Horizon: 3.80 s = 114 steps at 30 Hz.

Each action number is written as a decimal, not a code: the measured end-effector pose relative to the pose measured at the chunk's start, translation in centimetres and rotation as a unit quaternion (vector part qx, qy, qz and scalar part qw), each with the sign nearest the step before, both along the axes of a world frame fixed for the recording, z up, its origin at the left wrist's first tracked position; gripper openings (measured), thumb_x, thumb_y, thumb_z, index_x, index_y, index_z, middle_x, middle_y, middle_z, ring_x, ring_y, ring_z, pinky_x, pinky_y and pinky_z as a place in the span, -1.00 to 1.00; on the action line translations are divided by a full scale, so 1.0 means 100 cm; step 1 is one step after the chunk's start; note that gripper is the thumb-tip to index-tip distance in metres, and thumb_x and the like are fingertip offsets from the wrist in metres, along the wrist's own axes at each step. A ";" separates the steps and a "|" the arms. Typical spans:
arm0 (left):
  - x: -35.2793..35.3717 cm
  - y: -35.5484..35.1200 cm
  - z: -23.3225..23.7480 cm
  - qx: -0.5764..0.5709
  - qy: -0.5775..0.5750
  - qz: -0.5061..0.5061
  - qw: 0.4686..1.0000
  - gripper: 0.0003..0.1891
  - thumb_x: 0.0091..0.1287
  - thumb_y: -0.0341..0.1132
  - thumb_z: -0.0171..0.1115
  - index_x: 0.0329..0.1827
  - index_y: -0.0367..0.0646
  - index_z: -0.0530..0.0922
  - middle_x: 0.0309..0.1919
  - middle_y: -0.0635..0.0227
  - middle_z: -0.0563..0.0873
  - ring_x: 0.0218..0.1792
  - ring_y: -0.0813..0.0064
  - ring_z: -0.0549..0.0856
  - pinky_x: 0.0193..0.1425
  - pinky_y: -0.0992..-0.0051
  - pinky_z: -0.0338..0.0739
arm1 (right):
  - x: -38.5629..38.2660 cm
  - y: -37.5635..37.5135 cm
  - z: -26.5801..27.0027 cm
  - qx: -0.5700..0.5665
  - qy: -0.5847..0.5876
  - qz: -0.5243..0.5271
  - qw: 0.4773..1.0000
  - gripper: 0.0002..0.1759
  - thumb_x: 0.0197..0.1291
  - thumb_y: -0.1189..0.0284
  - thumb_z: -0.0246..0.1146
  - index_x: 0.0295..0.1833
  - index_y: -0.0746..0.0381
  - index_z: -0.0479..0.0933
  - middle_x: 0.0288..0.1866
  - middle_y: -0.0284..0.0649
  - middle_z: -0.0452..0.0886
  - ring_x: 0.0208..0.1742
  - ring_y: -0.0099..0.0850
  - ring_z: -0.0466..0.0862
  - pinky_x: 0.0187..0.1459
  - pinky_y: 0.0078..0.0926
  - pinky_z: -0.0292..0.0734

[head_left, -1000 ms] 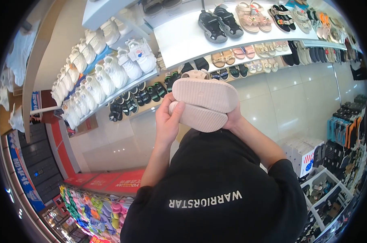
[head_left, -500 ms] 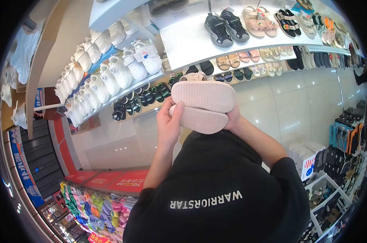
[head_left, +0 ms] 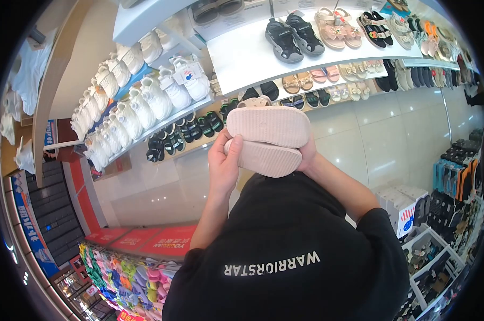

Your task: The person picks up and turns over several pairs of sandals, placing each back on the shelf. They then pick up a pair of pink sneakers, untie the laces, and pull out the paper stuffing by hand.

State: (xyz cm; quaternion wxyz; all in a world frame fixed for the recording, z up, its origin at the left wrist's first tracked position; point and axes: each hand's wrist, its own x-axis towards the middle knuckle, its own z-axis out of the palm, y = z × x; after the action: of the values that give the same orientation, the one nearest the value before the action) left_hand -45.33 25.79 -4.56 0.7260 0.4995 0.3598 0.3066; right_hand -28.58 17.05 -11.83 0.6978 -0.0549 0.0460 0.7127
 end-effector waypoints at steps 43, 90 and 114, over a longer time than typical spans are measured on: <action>-0.007 -0.009 -0.010 0.052 0.013 0.011 0.999 -0.62 0.60 -0.25 0.00 0.34 -0.29 0.39 0.19 0.22 0.59 0.16 0.56 0.56 0.25 0.47 0.45 | 0.008 -0.005 0.014 -0.065 -0.121 -0.014 0.990 -0.44 0.50 0.14 -0.12 0.37 0.28 0.42 0.25 -0.10 0.60 0.16 -0.22 0.69 0.18 -0.25 0.63; -0.051 0.078 -0.014 -0.207 -0.148 -0.224 0.941 -0.32 0.50 0.09 0.09 0.43 -0.33 0.30 0.29 -0.20 0.51 0.21 0.04 0.61 0.19 0.23 0.56 | 0.083 0.251 -0.056 0.053 -0.988 -0.070 0.130 -0.67 -0.02 0.31 0.28 -0.22 0.35 0.61 0.00 0.00 0.62 -0.01 -0.02 0.64 0.16 -0.09 0.48; 0.030 0.054 0.016 -0.098 -0.076 -0.531 0.838 -0.24 0.10 -0.32 0.57 0.37 -0.35 0.41 0.32 0.04 0.48 0.07 0.32 0.61 -0.01 0.42 0.45 | 0.216 0.196 -0.012 -0.179 -0.979 0.059 0.082 -0.18 -0.02 -0.16 0.46 0.33 -0.03 0.49 0.25 -0.02 0.52 0.38 -0.08 0.39 0.25 0.09 0.38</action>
State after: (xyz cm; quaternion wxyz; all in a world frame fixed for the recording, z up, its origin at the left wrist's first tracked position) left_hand -42.38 31.18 -2.93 0.8478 0.5150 0.0112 -0.1259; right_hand -7.02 36.70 -13.01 0.0509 -0.8296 -0.5548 0.0376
